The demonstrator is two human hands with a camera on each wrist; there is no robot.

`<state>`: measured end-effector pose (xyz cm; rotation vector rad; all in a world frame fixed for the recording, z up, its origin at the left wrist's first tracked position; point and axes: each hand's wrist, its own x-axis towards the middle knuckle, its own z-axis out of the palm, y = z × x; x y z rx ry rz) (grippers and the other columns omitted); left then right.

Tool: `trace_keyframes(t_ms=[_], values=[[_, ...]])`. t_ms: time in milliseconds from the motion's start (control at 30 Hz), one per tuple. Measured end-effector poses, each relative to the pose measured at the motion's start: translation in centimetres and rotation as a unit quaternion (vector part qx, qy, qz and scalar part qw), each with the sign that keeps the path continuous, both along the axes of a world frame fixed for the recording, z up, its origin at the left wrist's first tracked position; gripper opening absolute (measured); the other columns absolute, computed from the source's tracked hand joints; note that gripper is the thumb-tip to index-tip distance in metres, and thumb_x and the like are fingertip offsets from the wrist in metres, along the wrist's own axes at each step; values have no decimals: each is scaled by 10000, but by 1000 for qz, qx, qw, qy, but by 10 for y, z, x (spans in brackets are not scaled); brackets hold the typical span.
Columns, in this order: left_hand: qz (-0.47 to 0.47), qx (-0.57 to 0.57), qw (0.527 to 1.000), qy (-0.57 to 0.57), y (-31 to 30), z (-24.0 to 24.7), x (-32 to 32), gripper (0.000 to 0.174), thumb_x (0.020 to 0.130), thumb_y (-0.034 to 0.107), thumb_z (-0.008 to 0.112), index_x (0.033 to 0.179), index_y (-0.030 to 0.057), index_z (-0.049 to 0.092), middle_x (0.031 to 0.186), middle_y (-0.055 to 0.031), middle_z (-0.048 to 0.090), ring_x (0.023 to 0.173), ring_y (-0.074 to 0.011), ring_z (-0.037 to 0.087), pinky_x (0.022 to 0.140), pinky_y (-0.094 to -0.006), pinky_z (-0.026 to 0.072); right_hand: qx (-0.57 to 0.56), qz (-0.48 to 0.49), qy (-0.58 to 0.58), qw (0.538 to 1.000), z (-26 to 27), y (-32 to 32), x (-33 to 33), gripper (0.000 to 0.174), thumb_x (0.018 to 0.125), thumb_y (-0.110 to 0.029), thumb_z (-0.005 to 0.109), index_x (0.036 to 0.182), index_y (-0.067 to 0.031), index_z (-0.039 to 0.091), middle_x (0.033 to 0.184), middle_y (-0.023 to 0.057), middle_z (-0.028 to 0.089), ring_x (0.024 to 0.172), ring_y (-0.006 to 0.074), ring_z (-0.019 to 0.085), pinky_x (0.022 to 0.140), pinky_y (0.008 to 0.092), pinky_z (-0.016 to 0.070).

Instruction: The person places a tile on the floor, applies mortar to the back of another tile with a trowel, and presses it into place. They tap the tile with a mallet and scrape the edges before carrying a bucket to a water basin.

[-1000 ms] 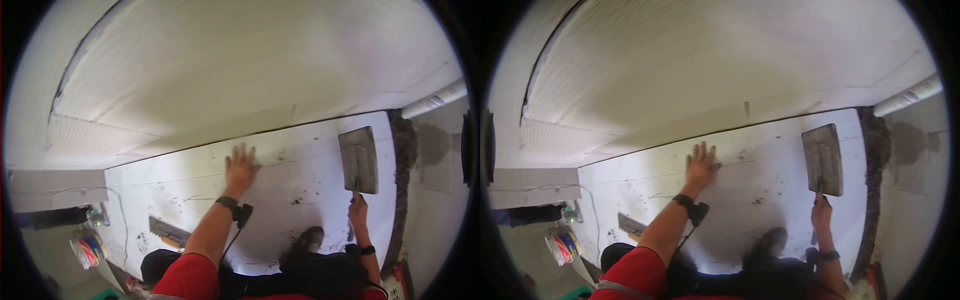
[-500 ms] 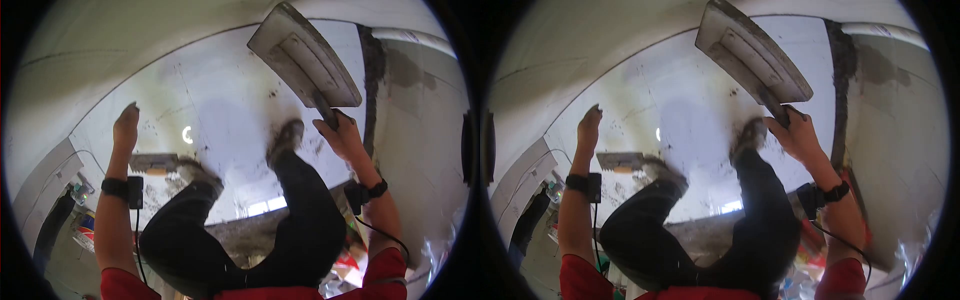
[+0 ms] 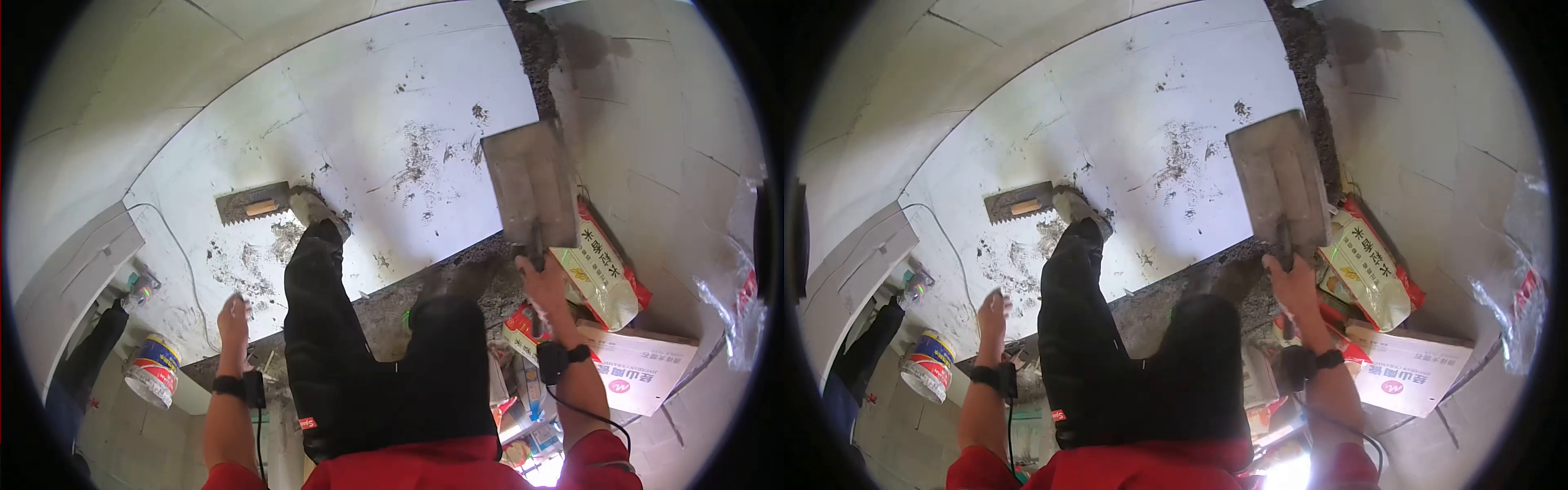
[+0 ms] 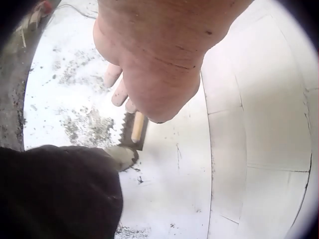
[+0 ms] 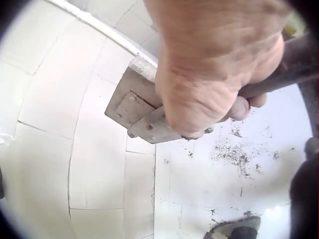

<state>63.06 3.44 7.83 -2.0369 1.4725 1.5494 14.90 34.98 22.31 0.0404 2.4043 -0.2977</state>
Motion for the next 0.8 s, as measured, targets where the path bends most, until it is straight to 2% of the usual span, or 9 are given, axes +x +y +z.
trace_keyframes(t_ms=[67,133,267,333,367,500,633,700,800], values=[[29,-2,999,-14,30,22,24,435,975,287,485,1304,2,504,1035,-126,651,886,-169,634,707,-265,487,-21,-6,6,1000,-13,44,25,333,836,-305,680,871,24,638,666,117,636,609,195,589,620,360,471],[55,-5,998,-31,70,37,50,455,971,318,488,1319,25,495,1064,-120,648,904,-177,635,682,-262,473,-73,-38,10,997,-24,77,61,301,832,-281,680,785,9,615,601,20,544,565,108,473,542,326,413],[94,-61,994,1,171,58,82,448,972,266,474,1332,0,467,1010,-128,651,835,-176,637,623,-241,469,-153,-66,-22,986,-58,180,115,318,843,-289,669,780,14,598,587,29,525,546,110,461,519,329,402],[88,-67,994,7,227,73,96,463,971,274,462,1333,-15,457,1006,-133,643,849,-189,641,645,-261,490,-129,22,-45,990,-60,245,154,389,848,-343,649,945,34,626,759,233,648,726,398,645,644,420,480],[87,-69,994,17,247,77,98,470,971,277,456,1333,-23,451,1003,-135,639,857,-195,644,656,-271,500,-107,15,-64,992,-55,275,169,430,847,-381,636,965,33,624,791,267,639,809,458,614,683,450,480],[-60,-84,994,30,310,87,69,468,967,290,467,1305,-32,483,967,-127,664,815,-193,661,685,-284,516,-87,1,-64,994,-64,386,230,456,823,-399,636,959,37,622,821,275,641,880,456,613,786,491,468],[-37,-86,993,74,357,95,25,368,970,204,476,1240,-40,533,951,-111,683,832,-165,661,717,-275,509,-43,-57,-143,987,-122,446,276,466,819,-398,630,977,40,620,836,278,642,893,458,611,794,494,467],[-101,-82,985,115,381,72,23,344,958,169,496,1220,-46,553,934,-105,686,836,-143,650,755,-275,509,-96,-17,-14,995,-155,459,298,299,833,-258,644,901,31,604,630,95,572,530,184,559,547,359,462],[-189,-43,977,86,412,26,28,318,936,138,519,1184,-55,575,901,-97,688,825,-125,637,772,-269,504,-109,-101,-63,987,-202,460,316,296,836,-253,650,863,34,586,609,74,542,473,160,509,482,345,426]])
